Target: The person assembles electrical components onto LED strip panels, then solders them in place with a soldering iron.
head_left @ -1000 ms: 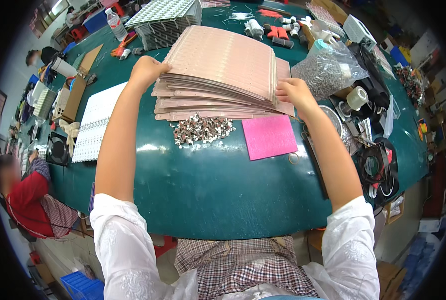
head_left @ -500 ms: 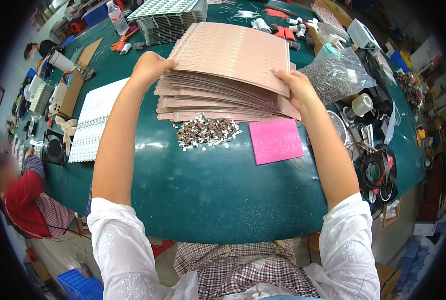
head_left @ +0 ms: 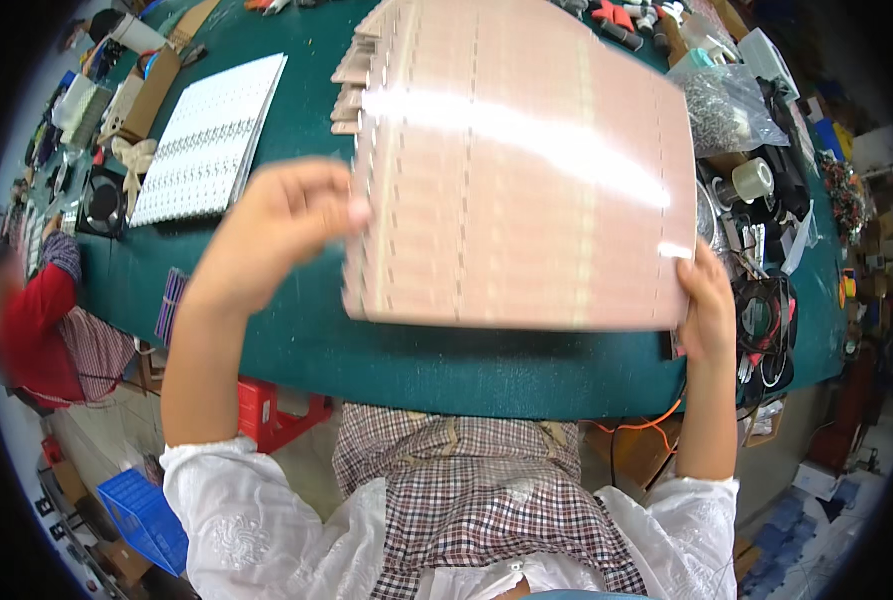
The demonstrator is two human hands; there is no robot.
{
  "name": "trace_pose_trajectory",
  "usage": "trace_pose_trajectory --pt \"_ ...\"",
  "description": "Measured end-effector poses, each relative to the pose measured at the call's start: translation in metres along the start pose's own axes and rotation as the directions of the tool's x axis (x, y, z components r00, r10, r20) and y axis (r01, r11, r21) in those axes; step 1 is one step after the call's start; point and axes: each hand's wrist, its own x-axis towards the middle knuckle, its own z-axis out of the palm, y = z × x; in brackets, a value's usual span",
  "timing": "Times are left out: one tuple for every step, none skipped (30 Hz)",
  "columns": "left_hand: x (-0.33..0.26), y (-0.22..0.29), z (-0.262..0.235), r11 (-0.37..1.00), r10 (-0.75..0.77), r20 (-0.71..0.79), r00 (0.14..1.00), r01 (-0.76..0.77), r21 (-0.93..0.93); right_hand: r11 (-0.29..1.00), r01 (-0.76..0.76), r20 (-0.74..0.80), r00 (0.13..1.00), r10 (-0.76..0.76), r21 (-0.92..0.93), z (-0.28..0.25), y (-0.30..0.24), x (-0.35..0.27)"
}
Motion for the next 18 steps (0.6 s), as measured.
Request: trace_pose_trajectory --pt "-0.019 -0.009 0.014 0.995 -0.055 0.024 0.998 0.056 -0.082 0.997 -0.065 0.014 0.998 0.066 -0.046 -0.006 0.007 -0.019" --pt "-0.033 -0.028 0.021 0.982 -0.107 0.069 0.992 0.116 -0.148 0.992 -0.094 -0.007 0.996 0.094 -0.089 -0.006 0.012 -0.037" --pt "-0.047 -0.042 0.029 0.972 -0.169 0.081 0.982 0.180 -0.153 0.980 -0.156 -0.011 0.988 0.156 -0.122 -0.015 0.024 -0.054" --pt "-0.057 -0.060 0.037 0.959 -0.225 0.089 0.970 0.237 -0.158 0.968 -0.209 -0.015 0.978 0.209 -0.142 -0.021 0.031 -0.070" --pt "-0.068 -0.072 0.044 0.947 -0.263 0.099 0.960 0.276 -0.165 0.954 -0.242 -0.019 0.970 0.242 -0.179 -0.025 0.037 -0.084" --pt "-0.076 -0.081 0.049 0.933 -0.300 0.108 0.948 0.315 -0.171 0.938 -0.273 -0.024 0.961 0.274 -0.216 -0.027 0.042 -0.094" --pt "-0.081 -0.090 0.054 0.929 -0.308 0.110 0.945 0.324 -0.177 0.934 -0.283 -0.024 0.958 0.285 -0.218 -0.028 0.046 -0.101" --pt "-0.086 -0.098 0.059 0.929 -0.343 0.097 0.934 0.353 -0.109 0.928 -0.312 -0.046 0.950 0.309 -0.203 -0.028 0.050 -0.107" --pt "-0.091 -0.104 0.063 0.924 -0.376 0.081 0.923 0.380 -0.040 0.922 -0.339 -0.067 0.941 0.333 -0.187 -0.028 0.053 -0.112" --pt "-0.091 -0.109 0.066 0.920 -0.384 0.084 0.920 0.388 -0.044 0.918 -0.349 -0.069 0.937 0.342 -0.189 -0.029 0.057 -0.115" --pt "-0.092 -0.112 0.069 0.925 -0.380 0.057 0.923 0.377 0.057 0.904 -0.375 -0.103 0.927 0.361 -0.207 -0.029 0.061 -0.116" --pt "-0.092 -0.115 0.072 0.918 -0.372 0.030 0.928 0.363 0.158 0.888 -0.400 -0.137 0.916 0.378 -0.225 -0.029 0.064 -0.118" --pt "-0.093 -0.116 0.075 0.916 -0.378 0.031 0.925 0.369 0.155 0.885 -0.406 -0.137 0.913 0.384 -0.226 -0.028 0.065 -0.120" --pt "-0.093 -0.116 0.078 0.912 -0.299 -0.017 0.954 0.291 0.287 0.899 -0.388 -0.176 0.918 0.357 -0.204 -0.026 0.066 -0.122" --pt "-0.094 -0.116 0.080 0.883 -0.213 -0.052 0.976 0.215 0.417 0.911 -0.370 -0.216 0.919 0.329 -0.183 -0.024 0.066 -0.124" --pt "-0.095 -0.115 0.081 0.884 -0.218 -0.051 0.975 0.219 0.413 0.908 -0.375 -0.217 0.917 0.334 -0.187 -0.025 0.066 -0.125" --pt "-0.096 -0.115 0.081 0.863 -0.187 -0.073 0.980 0.199 0.465 0.902 -0.373 -0.259 0.913 0.315 -0.219 -0.026 0.066 -0.126" --pt "-0.096 -0.115 0.082 0.838 -0.156 -0.093 0.983 0.181 0.515 0.894 -0.372 -0.299 0.908 0.294 -0.251 -0.028 0.067 -0.127"
